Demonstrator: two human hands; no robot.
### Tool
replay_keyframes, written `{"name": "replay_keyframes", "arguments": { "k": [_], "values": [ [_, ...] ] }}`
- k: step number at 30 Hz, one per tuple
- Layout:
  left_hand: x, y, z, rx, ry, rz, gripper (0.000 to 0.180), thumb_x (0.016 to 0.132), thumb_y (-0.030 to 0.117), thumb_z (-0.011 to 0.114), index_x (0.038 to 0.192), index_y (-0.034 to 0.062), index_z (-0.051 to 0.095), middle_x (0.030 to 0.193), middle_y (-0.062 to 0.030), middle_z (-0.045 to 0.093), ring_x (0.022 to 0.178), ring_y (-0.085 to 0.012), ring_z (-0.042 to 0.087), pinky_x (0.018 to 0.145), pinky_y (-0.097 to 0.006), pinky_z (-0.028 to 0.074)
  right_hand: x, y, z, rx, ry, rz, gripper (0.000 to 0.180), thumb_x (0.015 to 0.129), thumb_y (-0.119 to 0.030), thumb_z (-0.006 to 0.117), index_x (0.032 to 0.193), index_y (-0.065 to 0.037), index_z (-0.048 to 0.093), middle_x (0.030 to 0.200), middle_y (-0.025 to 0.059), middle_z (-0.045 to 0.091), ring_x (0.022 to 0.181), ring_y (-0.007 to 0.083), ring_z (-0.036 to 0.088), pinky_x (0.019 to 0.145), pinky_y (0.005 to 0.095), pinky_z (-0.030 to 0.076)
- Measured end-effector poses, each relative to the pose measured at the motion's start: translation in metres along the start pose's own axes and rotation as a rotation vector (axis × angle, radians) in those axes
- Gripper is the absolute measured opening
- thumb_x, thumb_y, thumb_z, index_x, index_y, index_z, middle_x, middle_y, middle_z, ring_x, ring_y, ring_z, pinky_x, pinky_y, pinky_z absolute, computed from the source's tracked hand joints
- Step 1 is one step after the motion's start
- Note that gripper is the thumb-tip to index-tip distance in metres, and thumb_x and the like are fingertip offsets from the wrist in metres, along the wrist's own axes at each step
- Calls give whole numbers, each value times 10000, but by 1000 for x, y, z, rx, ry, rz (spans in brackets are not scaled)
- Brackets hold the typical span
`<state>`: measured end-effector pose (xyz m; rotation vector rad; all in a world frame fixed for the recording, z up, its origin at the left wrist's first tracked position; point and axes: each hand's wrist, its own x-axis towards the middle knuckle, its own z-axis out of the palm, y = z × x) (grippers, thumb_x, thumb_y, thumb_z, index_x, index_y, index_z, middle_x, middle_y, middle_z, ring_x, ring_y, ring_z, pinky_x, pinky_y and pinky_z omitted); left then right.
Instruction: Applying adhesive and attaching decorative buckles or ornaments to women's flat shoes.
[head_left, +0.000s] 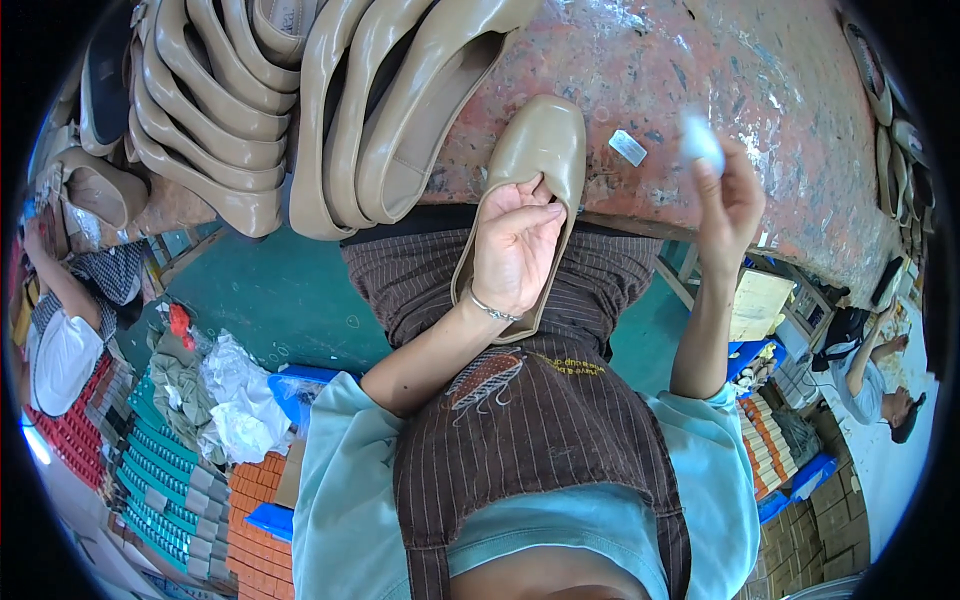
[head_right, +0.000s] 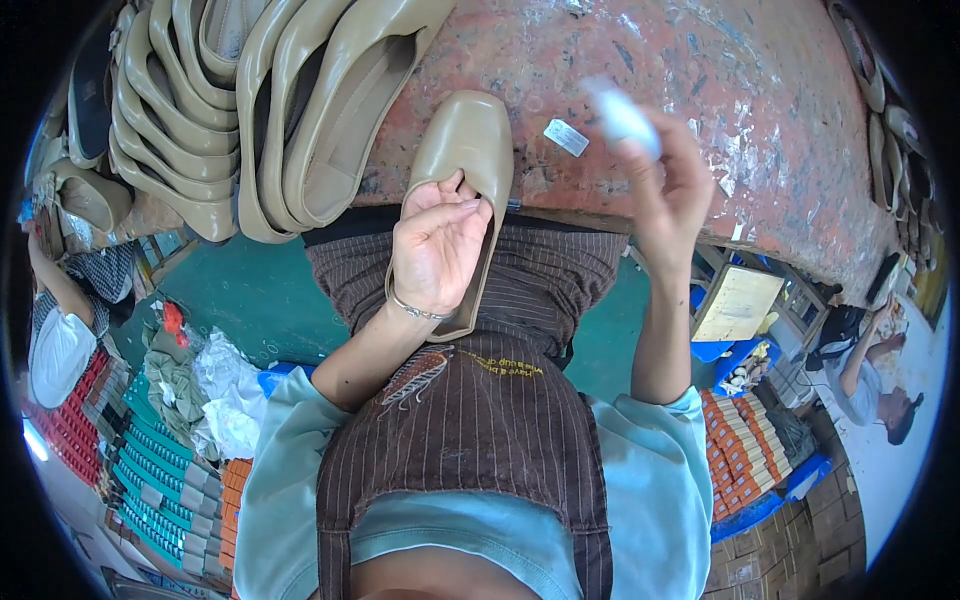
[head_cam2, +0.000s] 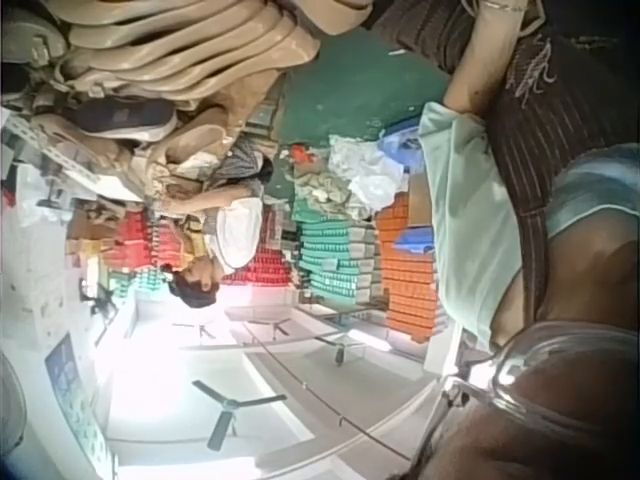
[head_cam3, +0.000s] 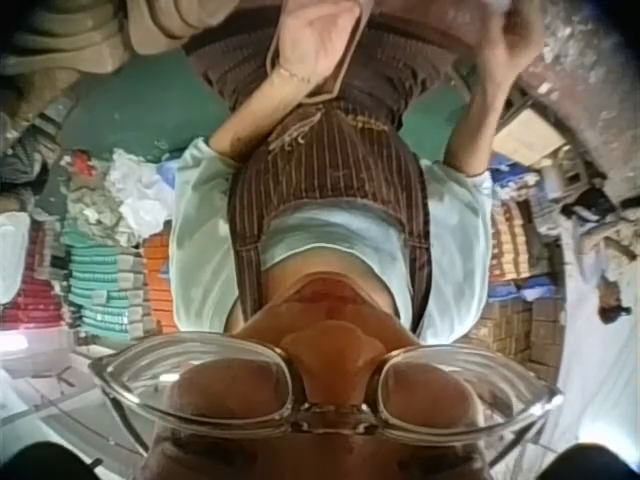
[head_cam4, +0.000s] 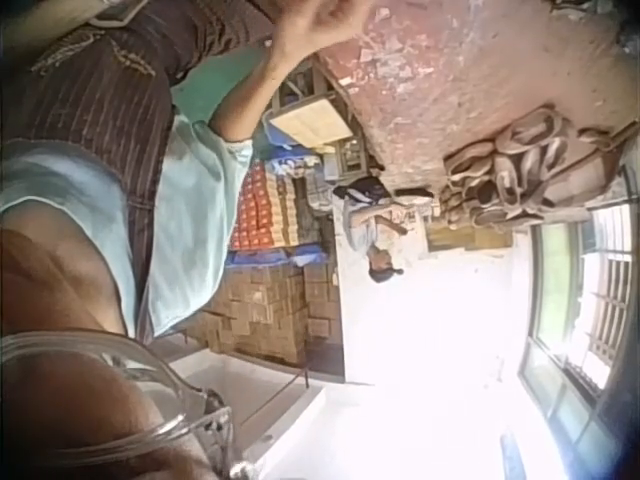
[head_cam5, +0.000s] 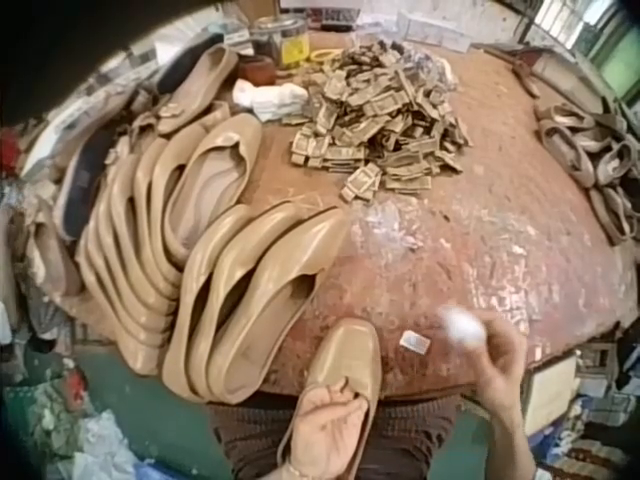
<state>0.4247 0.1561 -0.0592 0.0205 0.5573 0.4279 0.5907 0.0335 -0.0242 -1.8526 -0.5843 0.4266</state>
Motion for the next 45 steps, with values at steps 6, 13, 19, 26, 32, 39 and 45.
{"name": "replay_keyframes", "arguments": {
  "k": [6,13,19,26,32,39,45],
  "values": [
    [0,-1,-3,-12,-2,27,205,740,-137,479,807,28,579,1037,-98,588,1053,-229,531,891,-378,428,35,65,-34,-324,314,-163,302,925,-110,500,1187,27,441,1127,127,602,1054,197,552,913,320,398],
    [-8,3,6,-47,95,20,211,765,-137,471,755,70,514,983,-75,580,1042,-205,527,883,-328,418,10,50,-19,-598,474,-180,412,824,-18,569,1217,32,455,1256,227,468,1276,361,351,1051,451,258],
    [-8,3,0,-111,101,8,199,735,-131,459,818,22,557,981,-108,605,1090,-226,511,1053,-393,326,61,-4,23,-679,258,-592,308,776,35,593,1078,-26,592,1135,134,587,1102,233,531,914,367,420],
    [2,-2,0,-149,154,1,159,735,-130,483,786,-8,572,914,-120,615,1048,-243,543,1027,-414,366,176,29,46,-672,223,-542,248,771,-13,560,1014,-48,601,1058,204,515,998,387,509,863,421,431],
    [0,2,-2,-141,193,10,149,743,-122,487,810,-22,574,953,-132,606,1052,-250,544,1040,-423,360,107,13,43,-277,198,-115,170,848,-114,606,979,-28,671,838,71,653,719,148,588,681,285,449],
    [0,5,5,-90,137,-20,154,786,-88,504,890,-15,591,955,-121,628,973,-216,589,959,-367,433,-8,-35,60,485,-149,477,144,809,-18,661,941,28,625,761,40,619,637,71,560,562,193,448],
    [2,3,10,7,170,-32,167,805,-36,477,940,-29,575,1028,-131,606,1019,-225,568,973,-375,421,-11,-23,71,382,-188,424,93,803,-7,669,874,16,614,719,37,635,610,54,559,542,184,447]
  ]
}}
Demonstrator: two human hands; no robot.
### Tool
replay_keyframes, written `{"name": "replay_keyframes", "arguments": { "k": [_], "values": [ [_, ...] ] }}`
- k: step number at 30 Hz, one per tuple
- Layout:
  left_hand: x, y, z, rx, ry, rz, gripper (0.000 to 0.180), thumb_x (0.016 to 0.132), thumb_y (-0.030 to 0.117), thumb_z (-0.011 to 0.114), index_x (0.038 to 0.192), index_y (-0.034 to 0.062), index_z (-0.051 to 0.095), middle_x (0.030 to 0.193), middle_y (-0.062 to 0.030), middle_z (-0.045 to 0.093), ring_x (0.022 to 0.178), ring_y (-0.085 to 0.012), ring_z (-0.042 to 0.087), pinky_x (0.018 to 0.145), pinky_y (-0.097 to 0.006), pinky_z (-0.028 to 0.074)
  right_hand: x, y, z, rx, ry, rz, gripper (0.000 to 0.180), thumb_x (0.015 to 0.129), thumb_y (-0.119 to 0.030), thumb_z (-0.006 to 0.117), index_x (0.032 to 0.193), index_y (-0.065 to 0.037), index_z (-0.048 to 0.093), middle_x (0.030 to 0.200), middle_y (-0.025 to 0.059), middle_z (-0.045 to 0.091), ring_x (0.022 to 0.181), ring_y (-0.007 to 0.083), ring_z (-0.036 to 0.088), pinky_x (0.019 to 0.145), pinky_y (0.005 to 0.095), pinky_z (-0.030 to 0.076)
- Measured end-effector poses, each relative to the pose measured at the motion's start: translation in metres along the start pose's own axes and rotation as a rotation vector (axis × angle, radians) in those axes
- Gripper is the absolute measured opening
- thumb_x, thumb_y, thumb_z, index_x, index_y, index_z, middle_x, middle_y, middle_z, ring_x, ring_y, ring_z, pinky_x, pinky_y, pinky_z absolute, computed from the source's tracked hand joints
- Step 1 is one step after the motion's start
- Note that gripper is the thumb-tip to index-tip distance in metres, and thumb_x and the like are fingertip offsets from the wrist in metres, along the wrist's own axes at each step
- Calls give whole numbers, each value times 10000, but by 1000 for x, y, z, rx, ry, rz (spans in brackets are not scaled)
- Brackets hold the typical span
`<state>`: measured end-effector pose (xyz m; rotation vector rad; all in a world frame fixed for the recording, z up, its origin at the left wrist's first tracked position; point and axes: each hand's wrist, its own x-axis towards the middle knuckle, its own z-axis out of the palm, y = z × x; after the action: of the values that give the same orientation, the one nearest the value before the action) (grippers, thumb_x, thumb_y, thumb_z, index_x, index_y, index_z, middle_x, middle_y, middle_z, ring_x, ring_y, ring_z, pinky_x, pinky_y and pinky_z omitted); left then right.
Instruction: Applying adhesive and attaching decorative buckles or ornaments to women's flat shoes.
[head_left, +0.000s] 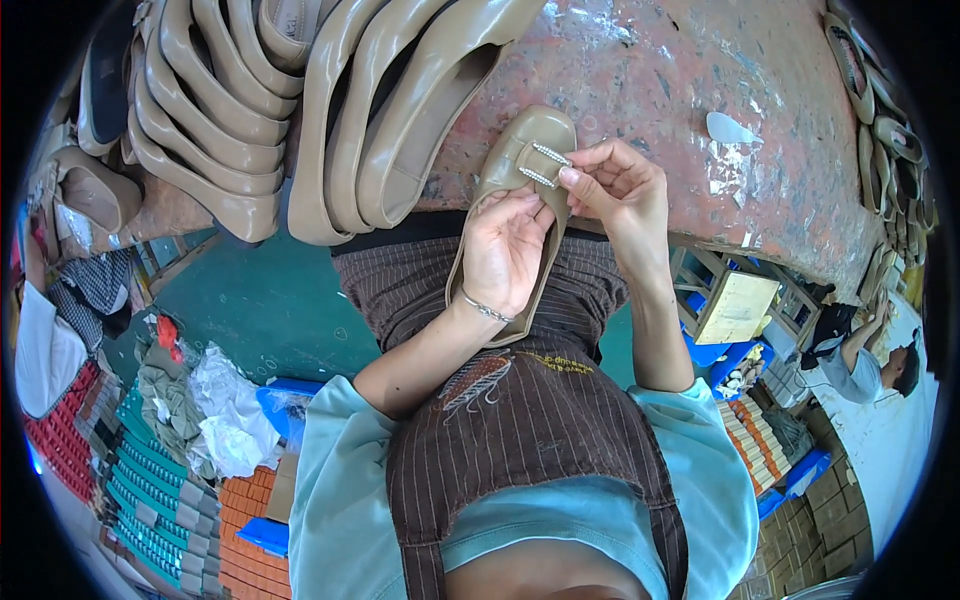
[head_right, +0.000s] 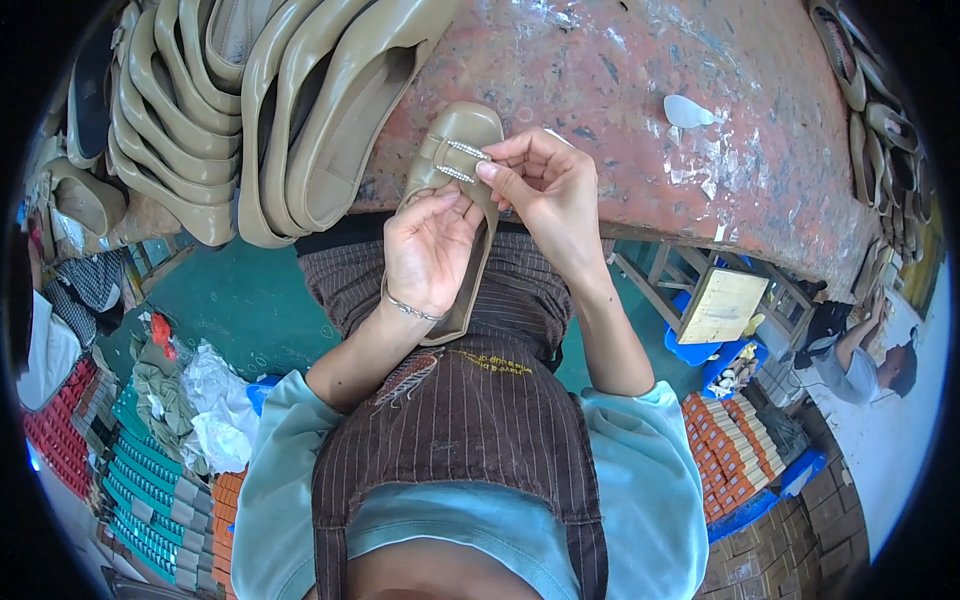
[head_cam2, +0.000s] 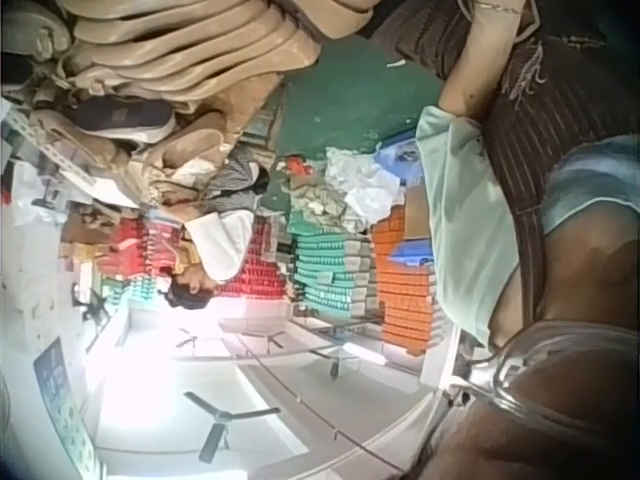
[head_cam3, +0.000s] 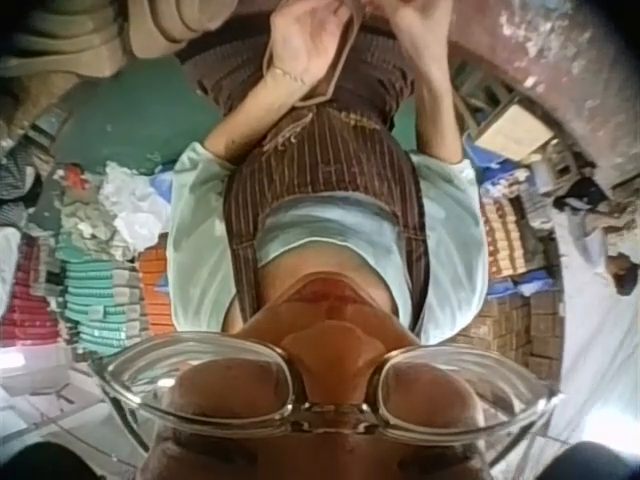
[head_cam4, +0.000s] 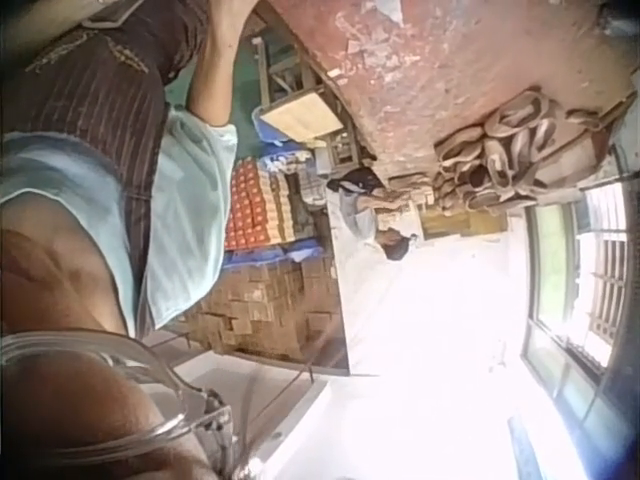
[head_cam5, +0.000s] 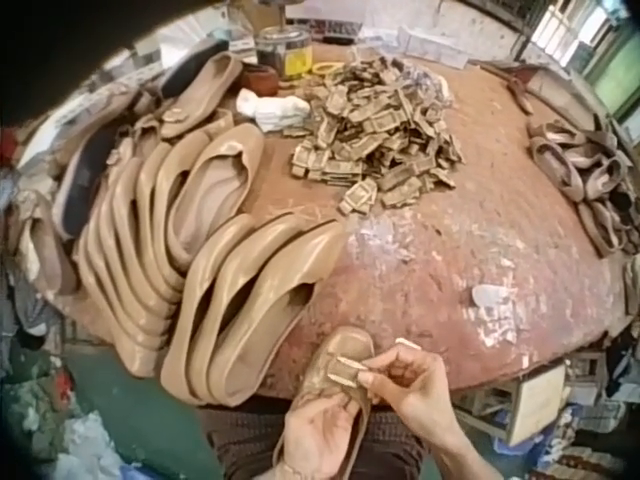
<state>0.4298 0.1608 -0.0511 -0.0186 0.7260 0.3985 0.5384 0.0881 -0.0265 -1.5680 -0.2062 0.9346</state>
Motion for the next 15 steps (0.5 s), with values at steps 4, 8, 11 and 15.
{"name": "replay_keyframes", "arguments": {
  "k": [4,8,11,15],
  "values": [
    [0,-1,-6,-30,-2,0,177,784,-31,473,930,-24,574,1043,-131,595,1050,-229,548,992,-391,408,2,-4,2,-105,24,-8,73,791,2,670,851,15,630,705,32,635,608,50,562,535,183,448],
    [-1,-1,0,15,-11,4,157,828,-1,504,968,-20,570,1041,-118,596,1040,-207,551,974,-367,423,6,-2,2,-191,61,-48,75,761,-1,679,816,22,634,682,26,629,603,49,564,513,187,447],
    [-1,0,16,106,19,15,182,885,73,542,1046,-13,551,1052,-102,594,1032,-177,552,948,-334,439,9,8,1,-262,76,-105,146,734,-16,690,844,22,602,656,31,615,592,44,556,506,187,443],
    [2,1,19,266,101,58,225,912,128,555,1095,-3,545,1043,-86,604,956,-145,578,874,-291,473,-1,-11,8,-498,170,-146,257,708,-28,701,907,12,544,617,30,582,538,57,535,496,190,437]
  ]
}}
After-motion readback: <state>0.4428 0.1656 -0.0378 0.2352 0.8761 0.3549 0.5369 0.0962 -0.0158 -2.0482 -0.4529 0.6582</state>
